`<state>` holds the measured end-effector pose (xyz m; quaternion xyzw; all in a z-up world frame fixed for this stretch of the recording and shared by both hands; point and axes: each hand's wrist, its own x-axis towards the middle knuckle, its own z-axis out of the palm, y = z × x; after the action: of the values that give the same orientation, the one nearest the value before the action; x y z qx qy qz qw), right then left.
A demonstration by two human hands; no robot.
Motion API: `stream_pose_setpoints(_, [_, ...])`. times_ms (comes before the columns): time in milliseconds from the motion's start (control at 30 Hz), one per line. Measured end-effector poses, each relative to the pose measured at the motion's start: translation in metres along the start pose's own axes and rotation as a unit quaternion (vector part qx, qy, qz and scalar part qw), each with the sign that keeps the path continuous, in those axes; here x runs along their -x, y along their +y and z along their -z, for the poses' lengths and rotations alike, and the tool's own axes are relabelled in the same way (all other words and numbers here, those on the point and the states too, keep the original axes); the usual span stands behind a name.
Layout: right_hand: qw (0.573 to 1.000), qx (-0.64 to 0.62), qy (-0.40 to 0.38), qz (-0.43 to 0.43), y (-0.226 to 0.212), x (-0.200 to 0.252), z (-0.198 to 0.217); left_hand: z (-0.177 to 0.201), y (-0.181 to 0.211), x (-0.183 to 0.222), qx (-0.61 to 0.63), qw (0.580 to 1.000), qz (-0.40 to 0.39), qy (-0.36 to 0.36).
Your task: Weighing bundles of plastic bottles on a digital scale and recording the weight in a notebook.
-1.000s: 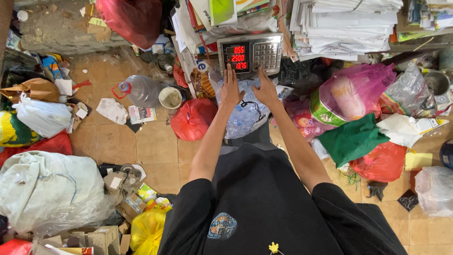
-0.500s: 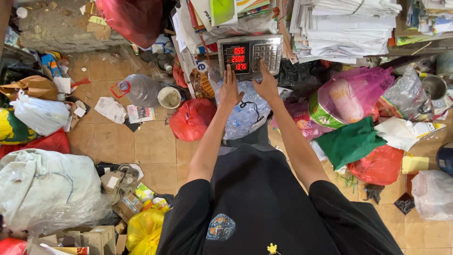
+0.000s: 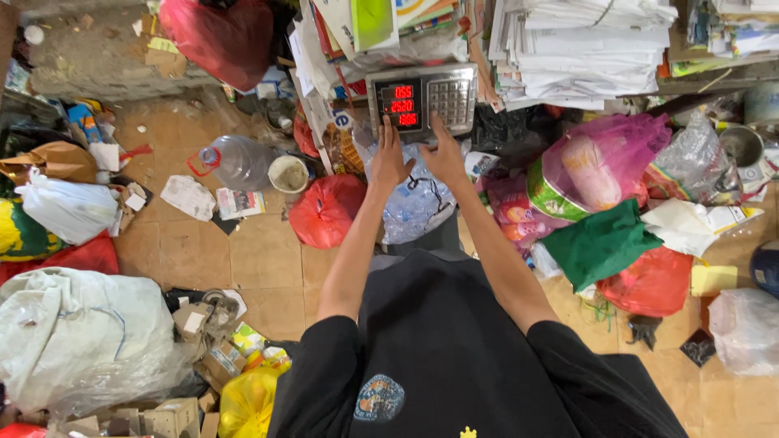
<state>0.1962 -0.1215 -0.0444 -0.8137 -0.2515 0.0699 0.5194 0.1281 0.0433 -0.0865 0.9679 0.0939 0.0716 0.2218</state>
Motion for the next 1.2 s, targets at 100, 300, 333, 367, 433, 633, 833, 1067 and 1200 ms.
stream_pose_setpoints(100, [0.999, -0.039, -0.006, -0.010, -0.008, -0.007, -0.008, 0.010, 0.005, -0.003, -0.006, 0.998, 0.029, -0.055])
stream_pose_setpoints(300, [0.997, -0.070, -0.017, 0.006, -0.014, -0.013, -0.022, -0.002, -0.010, -0.010, 0.023, 0.997, 0.025, -0.072])
stream_pose_setpoints(333, [0.997, -0.071, -0.020, 0.010, -0.016, -0.013, -0.024, -0.007, -0.015, -0.009, 0.022, 0.997, 0.027, -0.069])
stream_pose_setpoints(367, [0.997, -0.073, -0.020, 0.011, -0.017, -0.013, -0.024, -0.013, -0.020, -0.009, 0.018, 0.998, 0.012, -0.063])
stream_pose_setpoints(433, [0.997, -0.076, -0.019, 0.017, -0.024, -0.015, -0.024, -0.003, -0.016, -0.009, 0.014, 0.998, -0.004, -0.054])
stream_pose_setpoints(633, [0.997, -0.080, -0.019, -0.008, -0.032, -0.026, -0.027, 0.031, 0.003, -0.013, 0.051, 0.999, 0.002, 0.009])
stream_pose_setpoints(833, [0.996, -0.074, 0.029, 0.049, -0.037, -0.066, -0.026, 0.056, -0.010, -0.090, 0.149, 0.942, 0.029, 0.299])
stream_pose_setpoints(1067, [0.995, -0.084, 0.050, 0.010, -0.043, -0.091, -0.015, 0.064, -0.050, -0.195, 0.631, 0.654, 0.352, 0.225])
stream_pose_setpoints(1200, [0.987, -0.148, 0.060, -0.009, -0.019, -0.091, -0.019, 0.055, -0.054, -0.205, 0.676, 0.616, 0.339, 0.221])
